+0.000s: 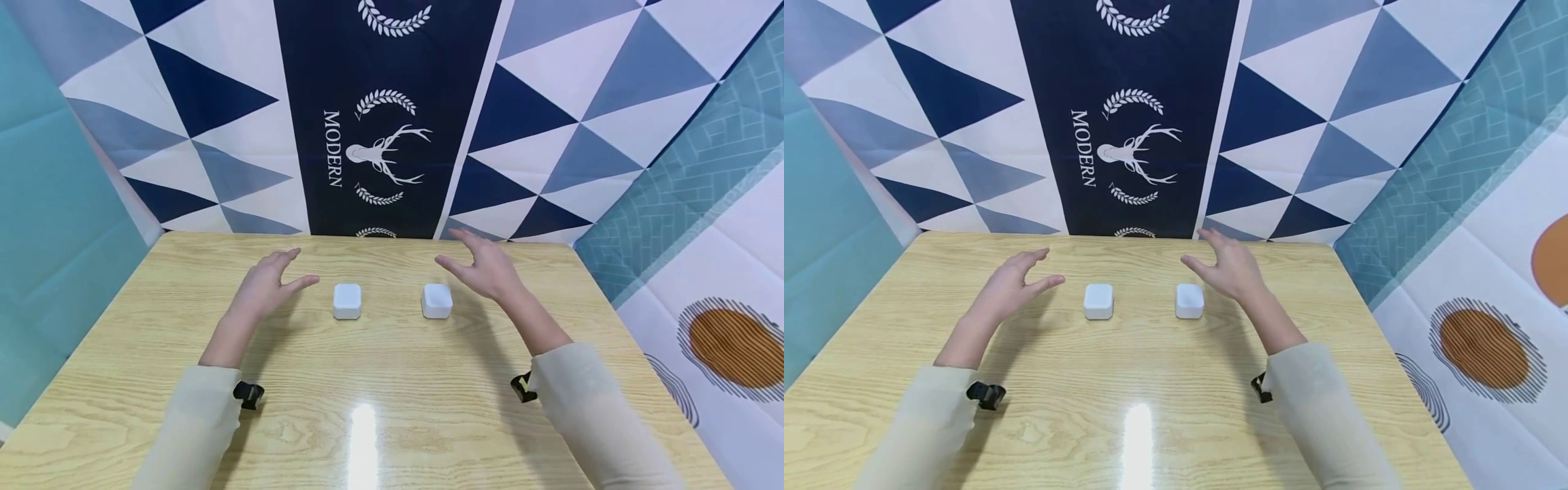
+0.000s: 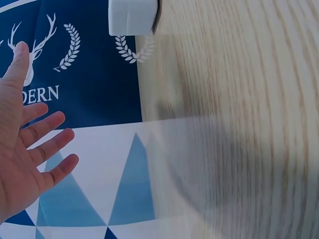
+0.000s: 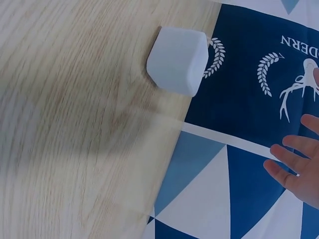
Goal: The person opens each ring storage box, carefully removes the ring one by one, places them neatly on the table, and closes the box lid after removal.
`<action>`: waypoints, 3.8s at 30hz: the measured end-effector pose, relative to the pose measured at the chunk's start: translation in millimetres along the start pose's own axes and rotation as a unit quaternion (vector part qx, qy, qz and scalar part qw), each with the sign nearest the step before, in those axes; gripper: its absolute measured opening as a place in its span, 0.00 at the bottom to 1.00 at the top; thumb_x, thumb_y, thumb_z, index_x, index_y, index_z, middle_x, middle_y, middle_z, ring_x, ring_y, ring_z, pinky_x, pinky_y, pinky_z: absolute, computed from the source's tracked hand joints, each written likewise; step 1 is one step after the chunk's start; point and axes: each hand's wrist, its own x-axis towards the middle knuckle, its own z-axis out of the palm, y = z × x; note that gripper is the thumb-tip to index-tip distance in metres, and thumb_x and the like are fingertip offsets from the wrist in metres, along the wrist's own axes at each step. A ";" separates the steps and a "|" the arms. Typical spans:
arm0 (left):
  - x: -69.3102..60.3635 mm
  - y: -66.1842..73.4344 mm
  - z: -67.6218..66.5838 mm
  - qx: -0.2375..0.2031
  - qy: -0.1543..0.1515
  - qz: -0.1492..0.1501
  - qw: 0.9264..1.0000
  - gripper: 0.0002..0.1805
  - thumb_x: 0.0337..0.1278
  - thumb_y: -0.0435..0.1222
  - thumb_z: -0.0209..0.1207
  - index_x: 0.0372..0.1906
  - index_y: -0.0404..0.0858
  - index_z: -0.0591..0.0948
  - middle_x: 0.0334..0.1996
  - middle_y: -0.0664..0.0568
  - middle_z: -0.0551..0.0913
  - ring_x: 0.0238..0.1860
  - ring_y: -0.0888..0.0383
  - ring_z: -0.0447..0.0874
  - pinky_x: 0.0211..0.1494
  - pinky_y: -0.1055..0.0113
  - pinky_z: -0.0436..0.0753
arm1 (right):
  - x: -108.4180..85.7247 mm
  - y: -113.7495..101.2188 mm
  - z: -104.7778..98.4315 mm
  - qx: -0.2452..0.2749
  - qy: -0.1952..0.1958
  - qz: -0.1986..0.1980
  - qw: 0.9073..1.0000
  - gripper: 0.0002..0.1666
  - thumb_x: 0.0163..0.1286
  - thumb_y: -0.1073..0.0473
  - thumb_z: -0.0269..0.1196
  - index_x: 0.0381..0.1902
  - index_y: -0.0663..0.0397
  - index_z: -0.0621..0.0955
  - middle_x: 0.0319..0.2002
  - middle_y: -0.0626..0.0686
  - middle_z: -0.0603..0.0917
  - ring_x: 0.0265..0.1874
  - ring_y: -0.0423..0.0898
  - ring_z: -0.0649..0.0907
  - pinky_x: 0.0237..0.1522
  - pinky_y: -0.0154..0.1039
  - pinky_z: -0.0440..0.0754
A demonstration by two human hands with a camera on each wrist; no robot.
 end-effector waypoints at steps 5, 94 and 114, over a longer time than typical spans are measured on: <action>-0.7 -0.9 2.5 0.000 -0.004 0.003 1.000 0.46 0.54 0.65 0.51 0.70 0.37 0.61 0.67 0.36 0.64 0.68 0.37 0.59 0.68 0.42 0.59 | 0.1 -2.0 6.7 0.013 0.008 -0.011 1.000 0.42 0.63 0.31 0.53 0.68 0.48 0.65 0.67 0.59 0.67 0.63 0.61 0.70 0.59 0.60 0.69; -5.4 9.8 50.1 -0.029 -0.043 0.043 0.998 0.44 0.42 0.57 0.67 0.64 0.36 0.70 0.60 0.40 0.75 0.60 0.41 0.72 0.60 0.47 0.71 | 3.3 -44.8 93.0 0.077 -0.038 -0.072 0.994 0.32 0.61 0.39 0.60 0.59 0.50 0.77 0.58 0.55 0.78 0.60 0.54 0.74 0.60 0.51 0.71; -1.7 9.5 57.7 -0.033 -0.069 0.040 0.996 0.41 0.45 0.51 0.67 0.63 0.35 0.70 0.59 0.41 0.75 0.60 0.42 0.72 0.61 0.48 0.71 | 5.6 -52.3 111.4 0.083 -0.066 -0.081 0.991 0.34 0.60 0.39 0.61 0.59 0.50 0.76 0.58 0.55 0.78 0.57 0.53 0.77 0.57 0.49 0.74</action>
